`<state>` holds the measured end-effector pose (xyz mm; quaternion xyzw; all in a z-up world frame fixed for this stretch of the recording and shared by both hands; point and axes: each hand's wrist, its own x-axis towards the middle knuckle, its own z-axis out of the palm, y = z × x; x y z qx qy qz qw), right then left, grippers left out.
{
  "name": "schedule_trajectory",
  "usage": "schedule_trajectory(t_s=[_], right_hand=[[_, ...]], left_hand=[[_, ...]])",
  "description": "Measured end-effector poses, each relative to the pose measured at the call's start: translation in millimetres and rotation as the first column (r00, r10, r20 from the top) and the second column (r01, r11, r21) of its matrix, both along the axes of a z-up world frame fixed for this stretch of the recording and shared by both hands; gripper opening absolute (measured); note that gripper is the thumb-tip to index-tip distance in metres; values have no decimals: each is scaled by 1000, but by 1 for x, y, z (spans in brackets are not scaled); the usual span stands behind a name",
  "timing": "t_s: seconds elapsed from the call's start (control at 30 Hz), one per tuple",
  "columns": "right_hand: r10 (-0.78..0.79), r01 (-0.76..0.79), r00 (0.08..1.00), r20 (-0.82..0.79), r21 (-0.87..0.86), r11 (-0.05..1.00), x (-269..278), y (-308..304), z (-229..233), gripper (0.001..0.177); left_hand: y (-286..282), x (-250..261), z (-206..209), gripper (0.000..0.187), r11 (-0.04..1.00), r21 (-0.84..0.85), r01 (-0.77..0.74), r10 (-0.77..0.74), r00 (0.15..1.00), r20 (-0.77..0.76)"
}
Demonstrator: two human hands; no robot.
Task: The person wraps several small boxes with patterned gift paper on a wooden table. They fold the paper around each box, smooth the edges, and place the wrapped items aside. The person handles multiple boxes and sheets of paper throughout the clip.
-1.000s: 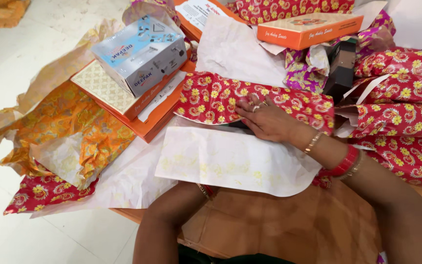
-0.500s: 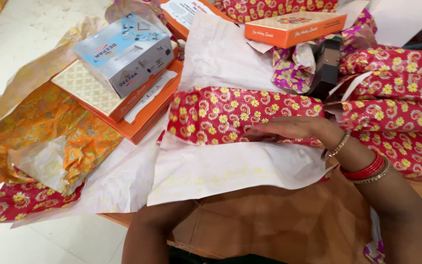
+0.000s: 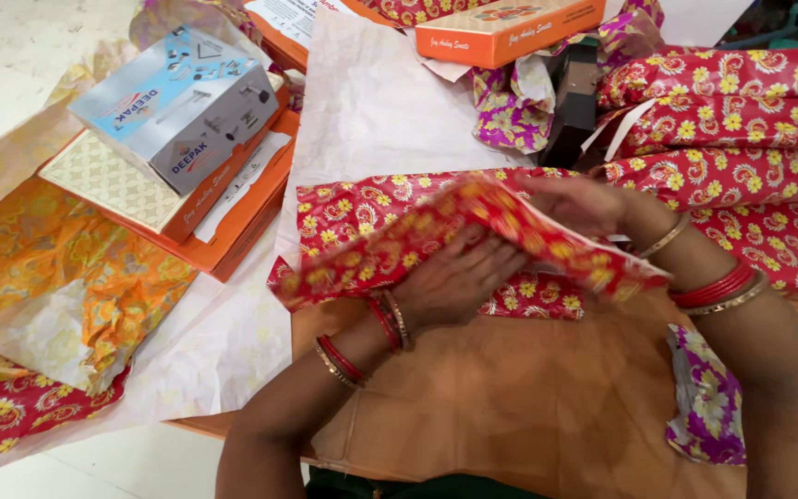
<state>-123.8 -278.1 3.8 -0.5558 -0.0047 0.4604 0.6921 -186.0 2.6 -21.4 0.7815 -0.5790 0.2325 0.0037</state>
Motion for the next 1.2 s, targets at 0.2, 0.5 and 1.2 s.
schedule_trajectory(t_s=[0.2, 0.5, 1.2], right_hand=[[-253, 256, 967, 45, -208, 944, 5, -70, 5, 75], [-291, 274, 956, 47, 218, 937, -12, -104, -29, 73], [-563, 589, 806, 184, -151, 794, -17, -66, -86, 42]], left_hand=[[9, 14, 8, 64, 998, 6, -70, 69, 994, 85], [25, 78, -5, 53, 957, -149, -248, 239, 968, -80], [67, 61, -1, 64, 945, -102, -310, 313, 949, 21]])
